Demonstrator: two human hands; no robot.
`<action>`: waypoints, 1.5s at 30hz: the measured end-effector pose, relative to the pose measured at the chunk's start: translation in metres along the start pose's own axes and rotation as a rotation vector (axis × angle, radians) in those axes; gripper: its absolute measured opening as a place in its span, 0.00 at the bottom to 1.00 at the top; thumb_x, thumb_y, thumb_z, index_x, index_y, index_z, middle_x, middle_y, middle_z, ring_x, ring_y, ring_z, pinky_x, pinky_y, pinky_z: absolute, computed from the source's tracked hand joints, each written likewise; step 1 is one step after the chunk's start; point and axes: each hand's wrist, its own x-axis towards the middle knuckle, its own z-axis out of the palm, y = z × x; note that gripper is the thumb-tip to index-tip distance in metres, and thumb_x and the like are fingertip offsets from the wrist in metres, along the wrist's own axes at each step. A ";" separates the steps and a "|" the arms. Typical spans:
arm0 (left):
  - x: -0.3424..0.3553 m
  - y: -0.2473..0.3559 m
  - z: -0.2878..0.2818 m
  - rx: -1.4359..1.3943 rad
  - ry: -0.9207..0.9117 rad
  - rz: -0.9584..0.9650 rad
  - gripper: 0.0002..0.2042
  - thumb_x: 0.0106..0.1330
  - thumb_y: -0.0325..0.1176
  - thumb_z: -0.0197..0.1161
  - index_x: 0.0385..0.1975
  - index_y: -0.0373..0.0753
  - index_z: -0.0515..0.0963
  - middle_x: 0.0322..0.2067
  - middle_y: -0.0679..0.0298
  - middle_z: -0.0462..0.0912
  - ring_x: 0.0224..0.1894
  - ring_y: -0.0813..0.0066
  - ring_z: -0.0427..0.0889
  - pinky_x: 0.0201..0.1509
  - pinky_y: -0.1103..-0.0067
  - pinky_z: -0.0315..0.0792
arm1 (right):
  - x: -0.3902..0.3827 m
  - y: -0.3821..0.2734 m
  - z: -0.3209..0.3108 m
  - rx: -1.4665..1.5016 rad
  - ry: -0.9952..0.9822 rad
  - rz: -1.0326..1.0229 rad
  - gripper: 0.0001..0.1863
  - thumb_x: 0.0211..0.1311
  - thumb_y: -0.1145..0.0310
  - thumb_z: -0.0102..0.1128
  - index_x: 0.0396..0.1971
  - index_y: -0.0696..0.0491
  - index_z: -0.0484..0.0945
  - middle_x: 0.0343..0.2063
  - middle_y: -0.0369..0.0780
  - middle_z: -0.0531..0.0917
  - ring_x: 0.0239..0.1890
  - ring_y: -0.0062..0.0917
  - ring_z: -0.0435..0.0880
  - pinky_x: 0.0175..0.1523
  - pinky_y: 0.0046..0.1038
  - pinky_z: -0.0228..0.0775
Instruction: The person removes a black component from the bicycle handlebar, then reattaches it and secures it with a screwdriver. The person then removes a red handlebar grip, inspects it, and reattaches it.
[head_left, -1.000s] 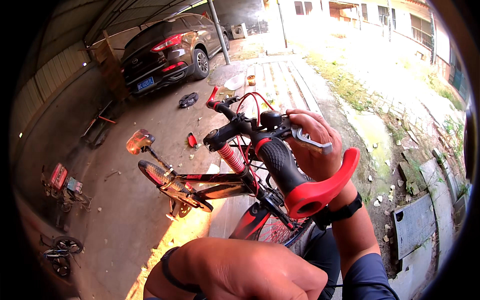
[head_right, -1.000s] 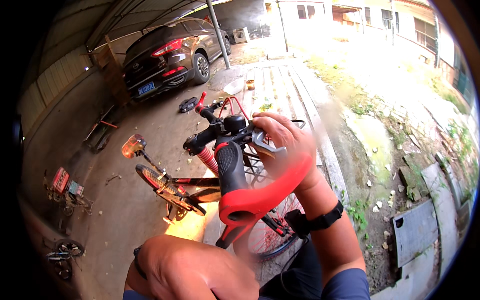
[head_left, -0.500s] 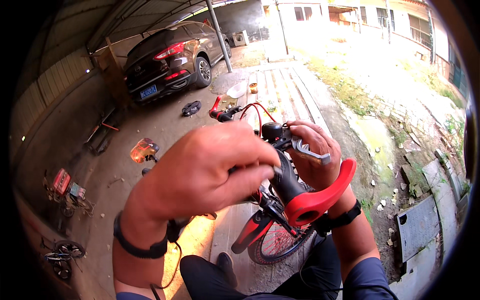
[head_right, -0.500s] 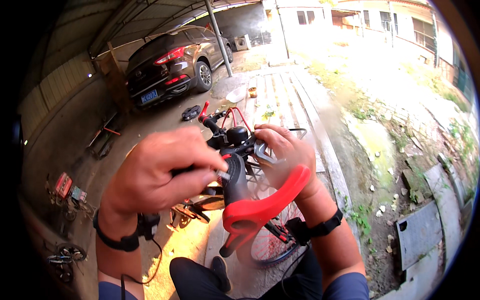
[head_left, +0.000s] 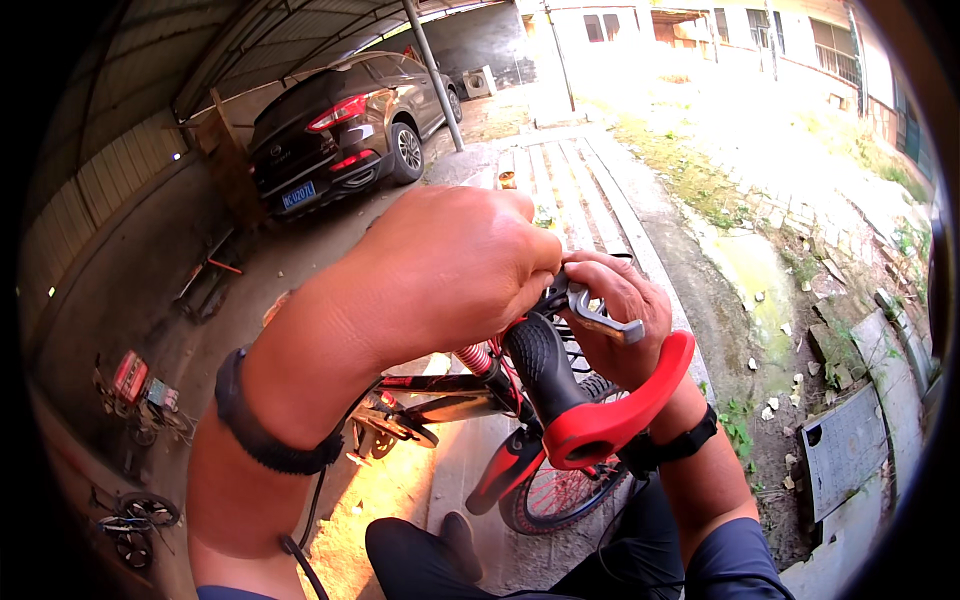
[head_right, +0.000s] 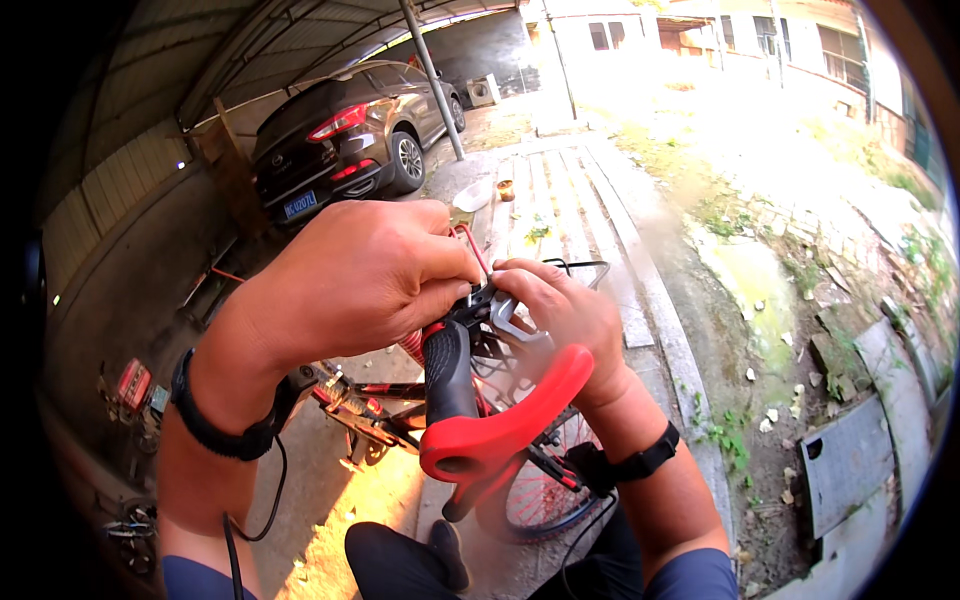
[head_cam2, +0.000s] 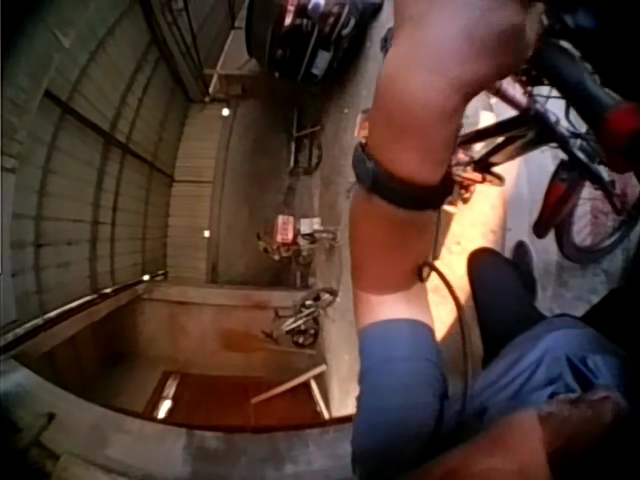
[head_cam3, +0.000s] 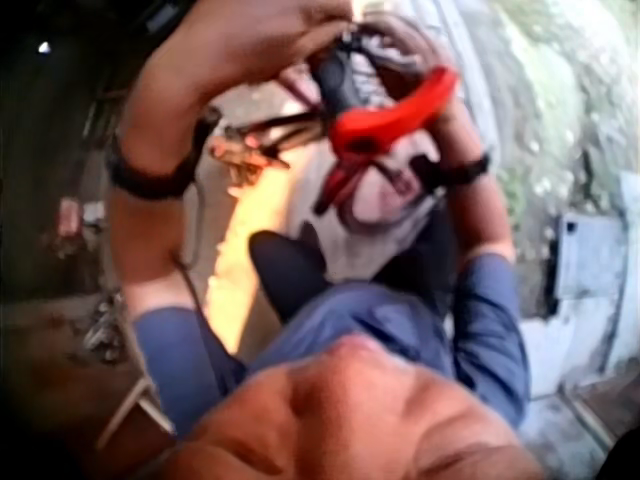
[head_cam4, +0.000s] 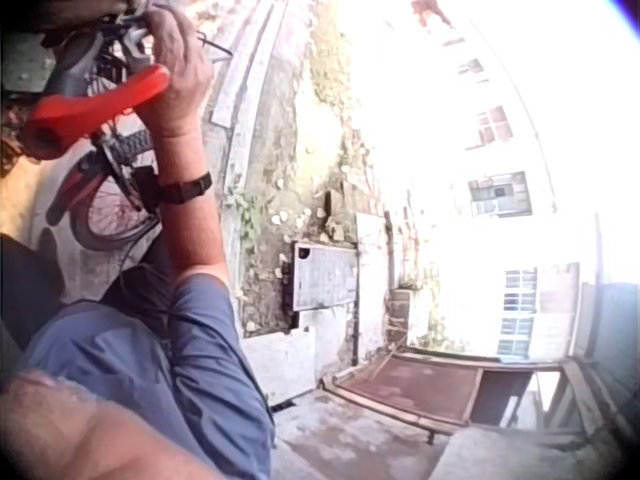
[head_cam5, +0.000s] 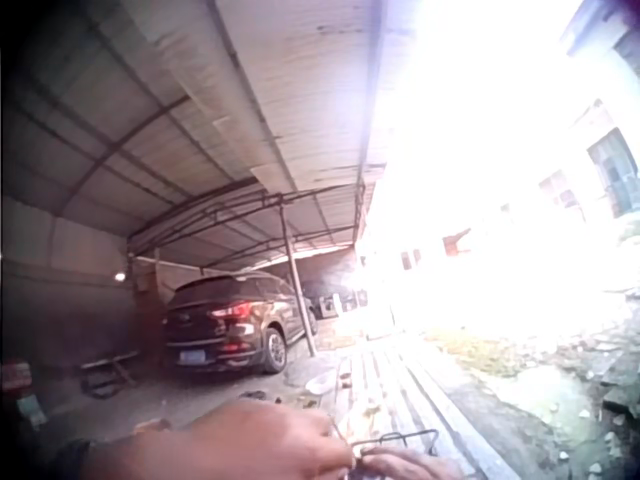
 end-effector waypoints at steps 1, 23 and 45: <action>0.002 0.000 0.001 0.010 -0.009 0.006 0.04 0.67 0.35 0.68 0.34 0.44 0.86 0.30 0.59 0.81 0.32 0.53 0.83 0.34 0.64 0.76 | 0.000 0.000 0.000 -0.012 -0.004 -0.003 0.24 0.49 0.68 0.78 0.50 0.47 0.84 0.50 0.35 0.89 0.44 0.31 0.91 0.42 0.29 0.83; -0.001 0.008 0.006 0.115 0.048 0.027 0.08 0.63 0.36 0.71 0.28 0.42 0.80 0.30 0.60 0.76 0.32 0.54 0.81 0.34 0.62 0.75 | 0.002 0.000 -0.004 0.008 -0.058 -0.025 0.24 0.51 0.74 0.73 0.51 0.48 0.82 0.51 0.35 0.88 0.48 0.31 0.89 0.44 0.31 0.83; 0.001 0.014 0.008 0.351 0.121 0.164 0.04 0.58 0.32 0.66 0.25 0.43 0.78 0.31 0.63 0.76 0.31 0.62 0.81 0.34 0.67 0.73 | 0.002 0.001 -0.003 0.033 -0.085 0.011 0.23 0.52 0.73 0.72 0.52 0.48 0.81 0.52 0.34 0.87 0.48 0.32 0.89 0.45 0.31 0.83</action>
